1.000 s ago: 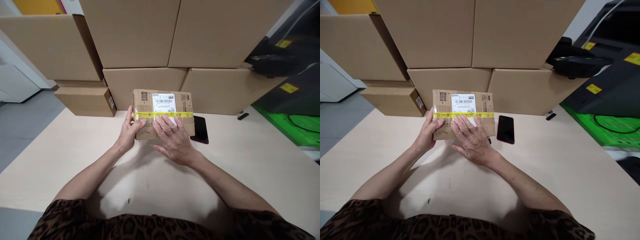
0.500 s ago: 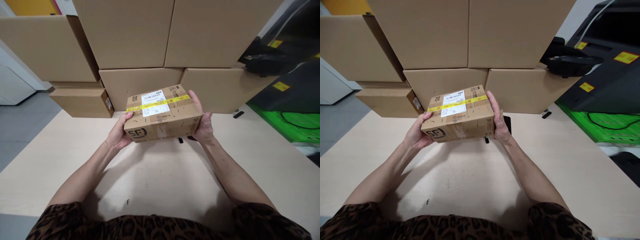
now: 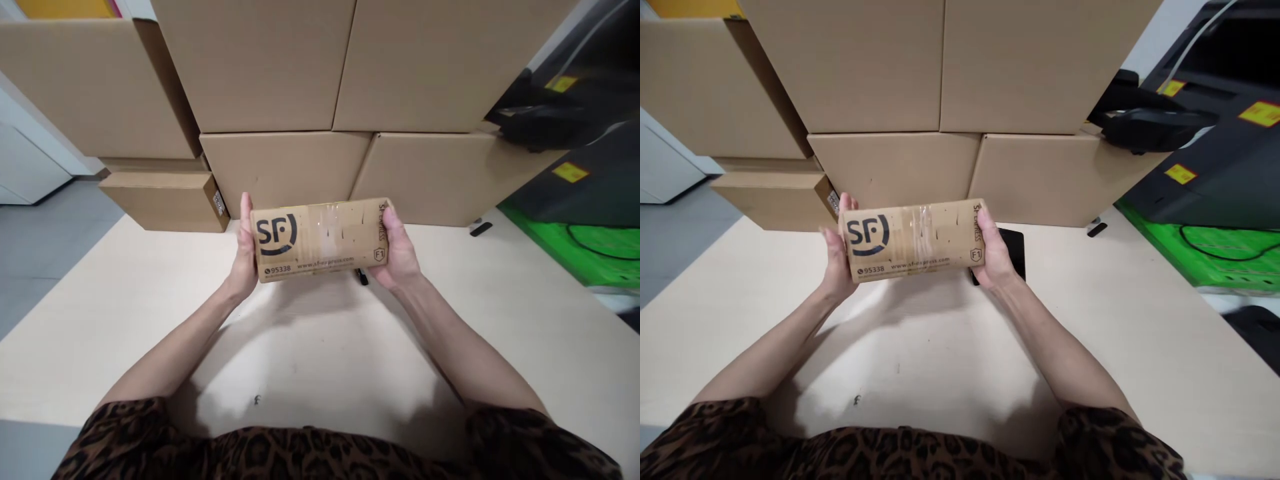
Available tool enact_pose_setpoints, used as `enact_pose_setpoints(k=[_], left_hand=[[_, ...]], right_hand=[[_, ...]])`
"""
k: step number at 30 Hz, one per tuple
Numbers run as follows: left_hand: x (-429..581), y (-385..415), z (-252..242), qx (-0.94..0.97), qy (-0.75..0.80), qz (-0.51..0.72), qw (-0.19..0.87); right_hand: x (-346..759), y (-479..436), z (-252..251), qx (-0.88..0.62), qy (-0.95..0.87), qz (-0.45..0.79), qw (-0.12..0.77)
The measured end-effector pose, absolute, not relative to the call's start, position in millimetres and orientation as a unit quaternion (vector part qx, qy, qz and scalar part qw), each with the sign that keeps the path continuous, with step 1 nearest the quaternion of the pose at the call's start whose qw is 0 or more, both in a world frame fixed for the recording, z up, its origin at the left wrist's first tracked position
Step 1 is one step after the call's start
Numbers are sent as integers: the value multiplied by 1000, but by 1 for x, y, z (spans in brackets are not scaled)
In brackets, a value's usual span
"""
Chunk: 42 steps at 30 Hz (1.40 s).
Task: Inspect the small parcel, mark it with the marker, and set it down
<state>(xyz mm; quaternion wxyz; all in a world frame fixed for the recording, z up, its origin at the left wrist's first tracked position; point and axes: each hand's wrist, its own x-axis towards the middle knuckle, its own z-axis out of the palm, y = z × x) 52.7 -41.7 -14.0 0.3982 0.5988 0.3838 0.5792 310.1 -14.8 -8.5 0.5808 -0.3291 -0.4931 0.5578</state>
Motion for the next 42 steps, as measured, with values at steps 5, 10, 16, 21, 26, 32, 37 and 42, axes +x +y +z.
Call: enact_pose_setpoints(k=[5,10,16,21,26,32,37,42], left_hand=[[46,-41,-27,690,326,543,350],[39,-34,-32,646,394,532,380],[42,-27,-23,555,416,563,449],[41,-22,-25,507,410,567,504],[33,-24,-41,668,328,489,455],[35,-20,-56,753,344,483,285],[26,-11,-46,759,337,512,221],[6,4,-38,743,332,557,166]], right_hand=[[317,-8,-11,-351,-445,577,588],[308,-7,-26,-381,-376,569,625],[304,-7,-36,-381,-450,525,613],[307,-3,-40,-381,-490,507,598],[312,0,-34,-401,-419,482,657],[315,0,-33,-419,-418,455,665],[324,7,-27,-407,-465,448,646],[359,15,-12,-503,-572,371,532]])
